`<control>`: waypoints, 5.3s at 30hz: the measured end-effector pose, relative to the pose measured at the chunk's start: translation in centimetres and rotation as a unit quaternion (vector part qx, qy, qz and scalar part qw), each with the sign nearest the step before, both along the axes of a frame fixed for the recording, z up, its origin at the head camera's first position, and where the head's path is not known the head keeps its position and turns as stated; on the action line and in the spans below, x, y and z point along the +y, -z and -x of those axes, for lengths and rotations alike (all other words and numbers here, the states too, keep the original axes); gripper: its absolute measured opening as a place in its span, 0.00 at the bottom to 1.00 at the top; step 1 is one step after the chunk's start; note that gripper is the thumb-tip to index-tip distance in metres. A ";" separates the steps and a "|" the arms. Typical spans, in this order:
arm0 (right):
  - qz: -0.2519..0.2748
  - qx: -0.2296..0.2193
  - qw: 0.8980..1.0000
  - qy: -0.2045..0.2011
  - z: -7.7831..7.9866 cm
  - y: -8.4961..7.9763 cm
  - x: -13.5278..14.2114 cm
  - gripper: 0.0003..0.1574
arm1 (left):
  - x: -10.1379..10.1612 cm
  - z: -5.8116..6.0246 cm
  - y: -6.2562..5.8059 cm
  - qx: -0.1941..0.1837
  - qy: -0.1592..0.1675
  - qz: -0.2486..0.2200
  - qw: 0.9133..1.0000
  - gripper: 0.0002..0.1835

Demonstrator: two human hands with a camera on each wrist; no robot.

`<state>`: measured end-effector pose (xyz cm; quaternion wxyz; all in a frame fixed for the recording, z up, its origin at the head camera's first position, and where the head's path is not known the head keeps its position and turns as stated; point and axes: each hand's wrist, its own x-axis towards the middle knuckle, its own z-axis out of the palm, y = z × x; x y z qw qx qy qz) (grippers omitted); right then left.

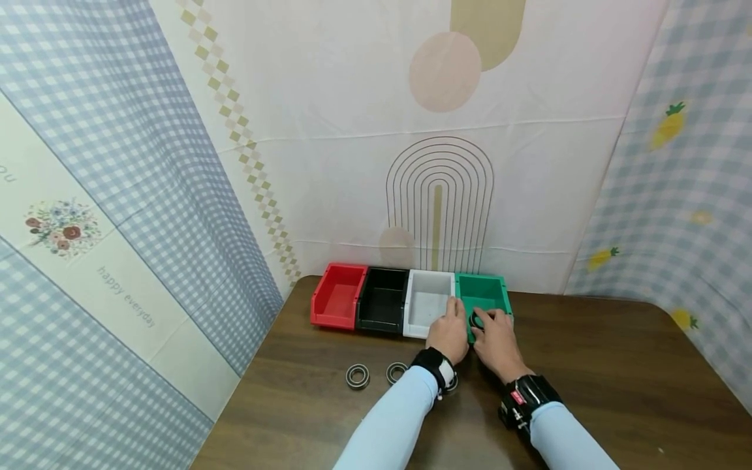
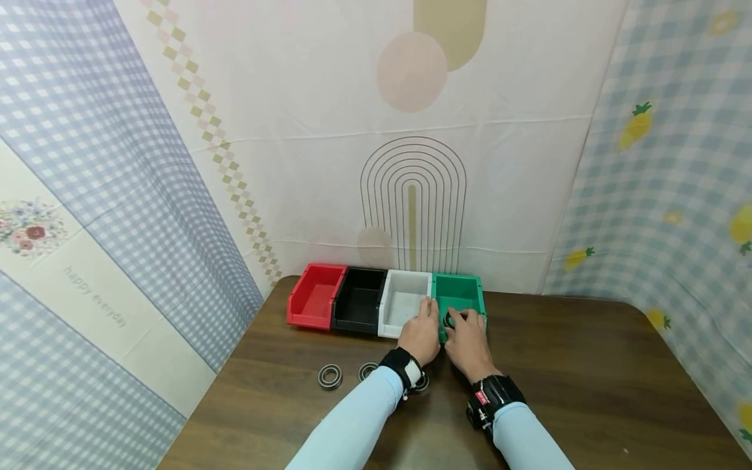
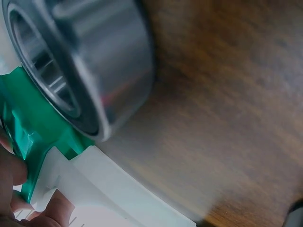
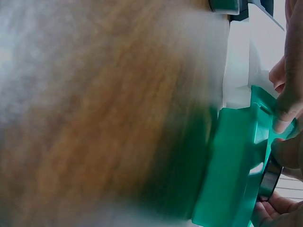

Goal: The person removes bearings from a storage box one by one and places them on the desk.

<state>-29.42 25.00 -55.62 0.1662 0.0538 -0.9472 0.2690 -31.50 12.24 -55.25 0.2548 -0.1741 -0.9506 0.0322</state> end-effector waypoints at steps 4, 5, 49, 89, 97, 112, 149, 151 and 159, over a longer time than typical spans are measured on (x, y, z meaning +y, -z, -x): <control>-0.001 0.003 1.000 0.000 -0.2 0.0 0.0 0.31 | 0.0 0.0 0.0 0.007 0.001 -0.001 1.000 0.39; -0.002 0.004 1.000 0.000 -0.2 0.0 0.1 0.31 | 0.0 0.0 0.0 0.010 0.001 0.000 1.000 0.38; -0.014 0.028 0.999 -0.016 -4.3 0.1 0.3 0.30 | 0.1 -0.5 -0.4 -0.012 -0.008 -0.010 1.000 0.41; -0.049 -0.019 0.998 -0.037 -9.0 0.2 1.7 0.28 | 0.5 0.0 0.2 0.017 -0.014 -0.024 0.999 0.36; -0.062 -0.063 0.995 -0.050 -9.6 0.4 2.0 0.29 | 0.5 0.2 0.5 0.012 -0.018 -0.024 0.999 0.37; -0.098 -0.112 0.986 -0.077 -10.0 0.3 1.8 0.28 | 0.6 0.3 0.9 0.015 -0.015 -0.016 1.000 0.37; -0.154 -0.153 0.972 -0.091 -9.3 -0.6 1.5 0.26 | 0.6 -0.1 0.4 0.013 -0.009 -0.025 1.000 0.37; -0.152 -0.154 0.972 -0.089 -9.3 -0.6 1.6 0.26 | 0.6 -0.1 0.3 0.014 -0.007 -0.021 1.000 0.36; -0.146 -0.159 0.973 -0.082 -9.2 -1.0 1.5 0.27 | 0.5 0.1 0.1 0.012 -0.003 -0.017 1.000 0.37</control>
